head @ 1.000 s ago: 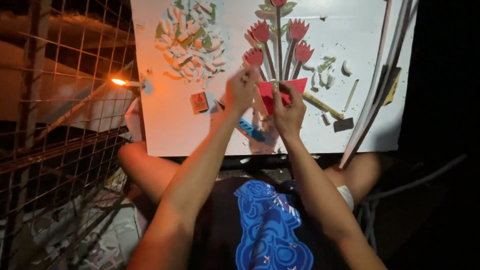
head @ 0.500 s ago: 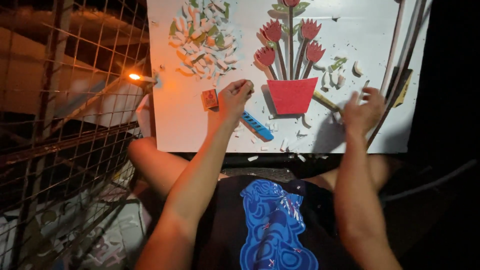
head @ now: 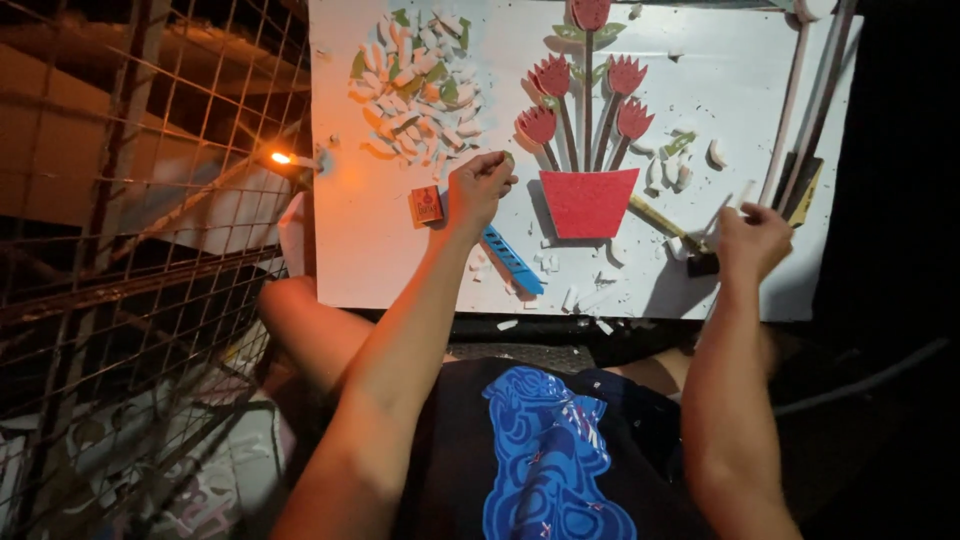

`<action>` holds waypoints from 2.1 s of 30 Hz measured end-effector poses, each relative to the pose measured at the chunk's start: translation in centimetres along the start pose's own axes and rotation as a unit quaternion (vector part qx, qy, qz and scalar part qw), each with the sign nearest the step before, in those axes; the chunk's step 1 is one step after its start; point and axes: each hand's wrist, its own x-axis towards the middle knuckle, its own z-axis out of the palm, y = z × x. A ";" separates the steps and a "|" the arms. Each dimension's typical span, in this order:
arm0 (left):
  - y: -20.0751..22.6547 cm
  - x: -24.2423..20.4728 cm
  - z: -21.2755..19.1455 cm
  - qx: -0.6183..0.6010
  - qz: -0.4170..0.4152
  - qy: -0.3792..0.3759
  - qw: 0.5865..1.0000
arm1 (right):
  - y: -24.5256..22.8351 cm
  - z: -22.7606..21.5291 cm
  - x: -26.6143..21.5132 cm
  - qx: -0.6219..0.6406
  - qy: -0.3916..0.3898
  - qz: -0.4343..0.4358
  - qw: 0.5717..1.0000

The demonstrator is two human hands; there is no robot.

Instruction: Refining and assembling small foam details to create a decorative flower pot artwork on a board using a utility knife and a lighter.

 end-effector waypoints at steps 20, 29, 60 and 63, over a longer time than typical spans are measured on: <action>-3.6 2.4 1.2 -0.010 -0.008 0.043 0.999 | -9.9 2.2 -10.9 0.130 -0.170 -0.056 0.975; -7.9 4.8 1.4 -0.040 0.073 0.070 0.994 | -17.6 3.1 -13.5 0.253 -0.244 -0.111 0.930; -6.8 3.5 1.3 -0.025 0.077 0.041 0.996 | -36.8 11.8 -27.9 0.012 -0.525 -0.353 0.774; -8.7 4.6 1.0 -0.034 0.087 0.037 0.995 | -36.8 12.5 -28.1 -0.003 -0.518 -0.360 0.776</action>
